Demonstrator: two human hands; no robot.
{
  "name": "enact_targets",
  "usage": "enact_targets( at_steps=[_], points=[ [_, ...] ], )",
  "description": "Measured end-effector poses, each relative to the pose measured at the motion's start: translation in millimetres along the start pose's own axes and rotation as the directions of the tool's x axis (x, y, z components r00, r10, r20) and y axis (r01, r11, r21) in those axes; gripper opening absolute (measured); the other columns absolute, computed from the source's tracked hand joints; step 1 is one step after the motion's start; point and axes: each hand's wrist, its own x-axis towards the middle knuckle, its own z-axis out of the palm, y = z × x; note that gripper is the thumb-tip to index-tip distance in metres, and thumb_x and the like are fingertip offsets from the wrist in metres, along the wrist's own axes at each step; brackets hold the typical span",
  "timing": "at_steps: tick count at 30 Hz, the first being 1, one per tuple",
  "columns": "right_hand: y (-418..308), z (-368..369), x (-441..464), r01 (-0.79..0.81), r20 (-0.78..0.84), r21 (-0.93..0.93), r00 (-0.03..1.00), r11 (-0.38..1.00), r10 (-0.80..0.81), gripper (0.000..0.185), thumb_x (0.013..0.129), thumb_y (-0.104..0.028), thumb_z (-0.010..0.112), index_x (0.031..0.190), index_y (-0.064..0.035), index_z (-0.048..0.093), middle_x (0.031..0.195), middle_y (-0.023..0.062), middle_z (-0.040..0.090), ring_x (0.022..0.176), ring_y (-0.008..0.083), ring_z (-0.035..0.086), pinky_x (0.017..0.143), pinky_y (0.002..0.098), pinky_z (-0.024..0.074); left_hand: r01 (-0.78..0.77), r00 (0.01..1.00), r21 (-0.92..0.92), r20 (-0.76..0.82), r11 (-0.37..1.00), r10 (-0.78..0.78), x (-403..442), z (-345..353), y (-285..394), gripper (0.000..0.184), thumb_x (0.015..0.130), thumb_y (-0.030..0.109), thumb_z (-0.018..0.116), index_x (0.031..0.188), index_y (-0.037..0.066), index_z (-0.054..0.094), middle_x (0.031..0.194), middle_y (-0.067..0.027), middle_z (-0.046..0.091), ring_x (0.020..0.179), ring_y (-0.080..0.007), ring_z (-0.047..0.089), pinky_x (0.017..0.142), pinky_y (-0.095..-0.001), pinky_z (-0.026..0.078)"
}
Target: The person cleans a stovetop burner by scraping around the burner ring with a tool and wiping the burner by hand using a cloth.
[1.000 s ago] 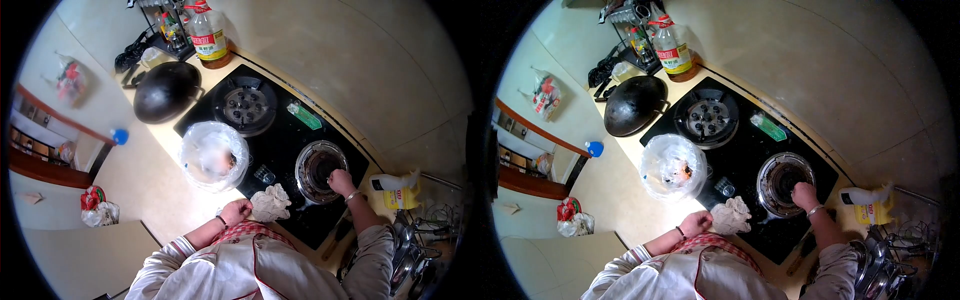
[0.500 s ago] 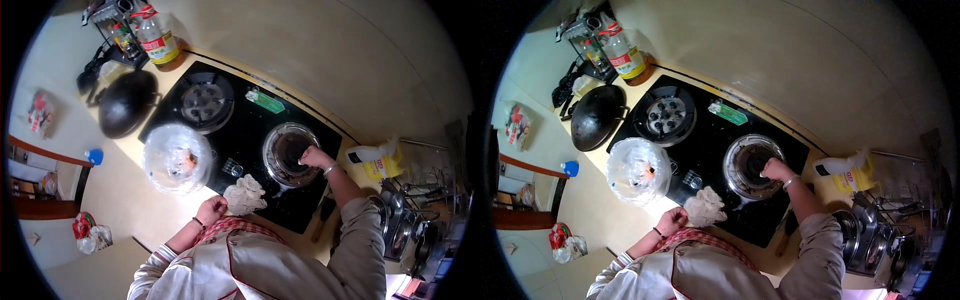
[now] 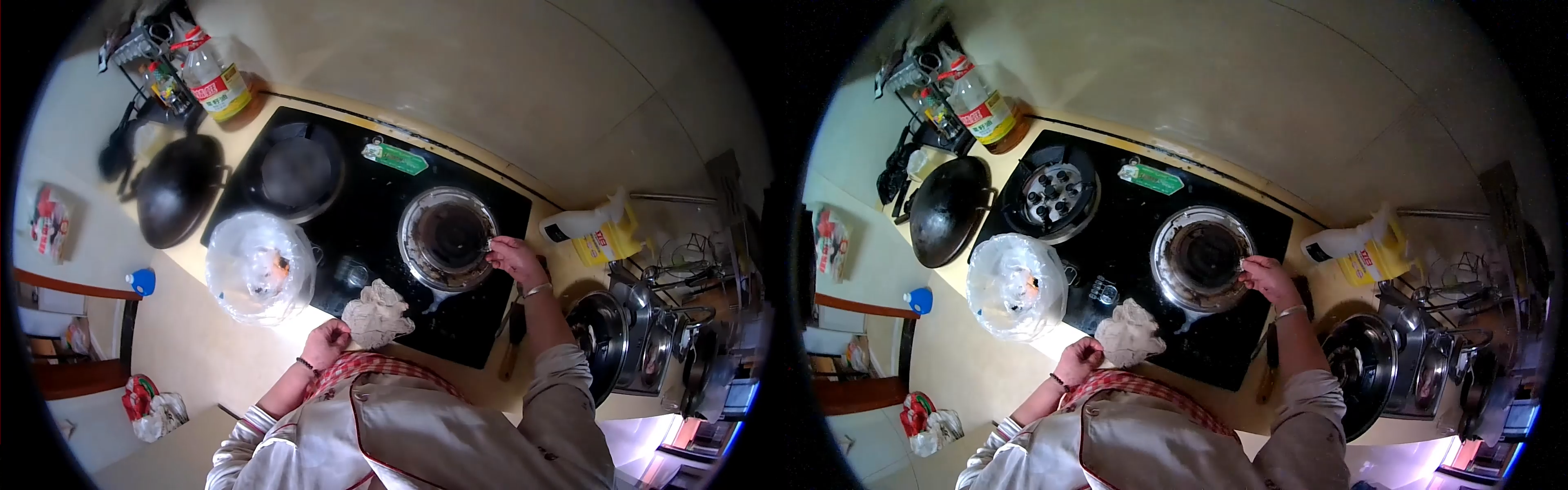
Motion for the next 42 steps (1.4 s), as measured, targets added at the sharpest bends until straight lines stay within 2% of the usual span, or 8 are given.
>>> enact_targets(
  at_steps=[4, 18, 20, 22, 28, 32, 34, 42],
  points=[
    [13.1, 11.9, -3.5, 0.074, 0.033, 0.099, 0.996, 0.992, -0.077, 0.023, 0.091, -0.016, 0.060, 0.107, 0.0001, 0.061, 0.083, 0.0076, 0.065, 0.069, 0.0119, 0.059, 0.061, 0.0236, 0.0466, 0.011, 1.000, -0.023, 0.007, 1.000, -0.011, 0.1, -0.3, -1.2, 0.005, 0.086, 0.005, 0.060, 0.091, 0.005, 0.060, 0.079, -0.0010, 0.061, 0.074, -0.0075, 0.055, 0.072, -0.0234, 0.047],
    [-10.5, 81.5, 3.7, 0.312, -0.061, -0.360, 0.932, 0.879, -0.356, 0.014, 0.087, -0.011, 0.063, 0.094, 0.0011, 0.063, 0.077, 0.0035, 0.064, 0.067, 0.0087, 0.059, 0.061, 0.0228, 0.0480, 0.012, 1.000, -0.027, 0.006, 1.000, -0.012, -3.1, 1.9, 1.6, 0.008, 0.086, 0.003, 0.058, 0.093, 0.005, 0.059, 0.079, -0.0006, 0.059, 0.073, -0.0075, 0.054, 0.070, -0.0234, 0.048],
    [-6.3, 100.1, 18.9, 0.539, 0.005, -0.561, 0.762, 0.629, -0.648, 0.012, 0.083, -0.010, 0.064, 0.089, 0.0007, 0.066, 0.079, 0.0124, 0.067, 0.069, 0.0234, 0.065, 0.065, 0.0323, 0.0511, 0.015, 1.000, -0.040, 0.002, 0.999, -0.015, -2.4, 2.2, -0.2, 0.008, 0.086, 0.003, 0.058, 0.093, 0.005, 0.059, 0.078, -0.0008, 0.059, 0.073, -0.0077, 0.055, 0.071, -0.0236, 0.048],
    [-14.9, 113.9, 19.0, 0.461, 0.113, -0.832, 0.686, 0.310, -0.718, 0.013, 0.082, -0.008, 0.060, 0.089, 0.0004, 0.067, 0.090, 0.0167, 0.064, 0.084, 0.0350, 0.062, 0.078, 0.0410, 0.0501, 0.019, 1.000, -0.053, 0.000, 0.998, -0.019, -2.7, 2.3, -2.1, 0.008, 0.086, 0.004, 0.058, 0.093, 0.006, 0.059, 0.078, -0.0010, 0.059, 0.073, -0.0080, 0.055, 0.071, -0.0238, 0.048],
    [-3.7, 144.4, 30.4, 0.095, 0.073, -0.995, 0.855, 0.017, -0.513, 0.022, 0.085, -0.005, 0.048, 0.093, -0.0002, 0.069, 0.114, 0.0190, 0.054, 0.111, 0.0345, 0.051, 0.094, 0.0397, 0.0455, 0.005, 1.000, 0.037, 0.013, 0.999, -0.006, -5.3, 3.8, 5.6, 0.006, 0.090, 0.002, 0.055, 0.095, 0.004, 0.056, 0.079, 0.0014, 0.057, 0.073, -0.0060, 0.052, 0.068, -0.0212, 0.045],
    [-10.0, 145.6, 18.3, 0.080, 0.083, -0.996, 0.883, -0.026, -0.462, 0.021, 0.086, -0.008, 0.050, 0.092, 0.0014, 0.068, 0.117, 0.0168, 0.051, 0.113, 0.0320, 0.048, 0.095, 0.0378, 0.0445, -0.040, 0.999, 0.022, -0.022, 0.999, 0.041, -4.7, 4.1, 5.0, 0.010, 0.086, 0.007, 0.060, 0.096, 0.005, 0.059, 0.076, -0.0051, 0.060, 0.069, -0.0125, 0.056, 0.068, -0.0269, 0.049],
    [-9.2, 146.0, 19.9, 0.036, 0.052, -0.998, 0.892, -0.043, -0.449, 0.021, 0.085, -0.008, 0.052, 0.092, 0.0012, 0.069, 0.117, 0.0162, 0.052, 0.112, 0.0317, 0.049, 0.094, 0.0370, 0.0448, -0.039, 0.999, 0.059, 0.010, 0.997, 0.039, -3.8, 2.9, 5.1, 0.010, 0.088, -0.001, 0.055, 0.096, 0.004, 0.057, 0.079, 0.0017, 0.055, 0.073, -0.0061, 0.051, 0.068, -0.0215, 0.045],
    [-0.4, 128.9, 2.2, 0.121, 0.191, -0.974, 0.894, -0.191, -0.406, 0.018, 0.079, -0.005, 0.055, 0.085, 0.0016, 0.070, 0.111, 0.0161, 0.055, 0.108, 0.0323, 0.051, 0.091, 0.0384, 0.0459, -0.075, 0.996, 0.069, -0.034, 0.995, 0.077, -9.8, 2.2, 15.0, 0.011, 0.086, 0.003, 0.058, 0.097, 0.005, 0.059, 0.080, -0.0006, 0.058, 0.074, -0.0089, 0.054, 0.071, -0.0243, 0.047]
  ],
)
